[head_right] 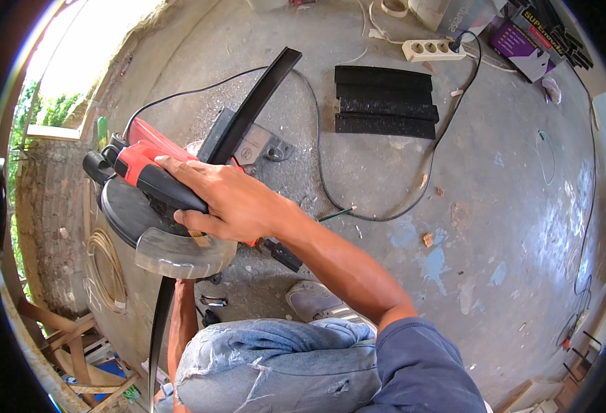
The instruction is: The person measures a black metal trim piece using a tape measure and a pencil, and then cuts the piece using a miter saw.
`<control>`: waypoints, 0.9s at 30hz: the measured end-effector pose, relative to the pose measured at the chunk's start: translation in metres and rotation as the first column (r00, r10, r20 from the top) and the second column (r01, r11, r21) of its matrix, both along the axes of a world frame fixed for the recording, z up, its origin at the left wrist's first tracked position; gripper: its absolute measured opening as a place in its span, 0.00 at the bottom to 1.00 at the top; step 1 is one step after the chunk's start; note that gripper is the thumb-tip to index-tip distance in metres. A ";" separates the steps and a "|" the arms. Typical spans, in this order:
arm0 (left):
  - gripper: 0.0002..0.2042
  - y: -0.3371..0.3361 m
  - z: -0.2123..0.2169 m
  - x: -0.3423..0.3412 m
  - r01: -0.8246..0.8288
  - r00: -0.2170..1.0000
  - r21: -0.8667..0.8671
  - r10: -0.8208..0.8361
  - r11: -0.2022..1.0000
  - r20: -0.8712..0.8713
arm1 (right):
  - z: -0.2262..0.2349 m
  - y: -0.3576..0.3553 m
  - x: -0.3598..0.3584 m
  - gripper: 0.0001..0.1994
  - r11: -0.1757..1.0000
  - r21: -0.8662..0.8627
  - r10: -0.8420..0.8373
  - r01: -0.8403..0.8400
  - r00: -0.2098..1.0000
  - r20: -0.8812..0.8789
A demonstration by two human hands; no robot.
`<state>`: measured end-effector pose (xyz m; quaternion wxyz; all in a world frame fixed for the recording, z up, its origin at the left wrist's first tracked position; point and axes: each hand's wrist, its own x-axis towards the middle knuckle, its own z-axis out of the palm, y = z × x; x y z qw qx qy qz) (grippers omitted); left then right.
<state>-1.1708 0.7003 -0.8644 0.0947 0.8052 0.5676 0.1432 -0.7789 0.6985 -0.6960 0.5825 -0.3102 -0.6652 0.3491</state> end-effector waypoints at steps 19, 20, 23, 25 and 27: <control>0.21 0.000 -0.001 -0.002 0.013 1.000 -0.016 -0.013 1.000 -0.020 | 0.003 0.004 -0.002 0.37 1.000 -0.011 -0.020 0.020 1.000 -0.008; 0.21 -0.001 -0.001 -0.003 0.011 1.000 -0.015 -0.011 1.000 -0.021 | 0.003 0.004 -0.003 0.38 1.000 0.007 -0.029 0.029 1.000 -0.003; 0.21 -0.002 0.000 -0.004 0.010 1.000 -0.020 -0.011 1.000 -0.022 | 0.001 0.004 -0.004 0.38 1.000 0.011 -0.028 0.028 1.000 -0.001; 0.21 -0.002 0.000 -0.003 0.014 1.000 -0.022 -0.014 1.000 -0.023 | 0.004 0.001 0.000 0.38 0.999 -0.046 0.004 -0.005 1.000 -0.006; 0.21 -0.002 0.001 -0.004 0.012 0.999 -0.021 -0.013 1.000 -0.030 | 0.005 0.000 0.000 0.38 0.994 -0.098 0.039 -0.041 0.999 -0.016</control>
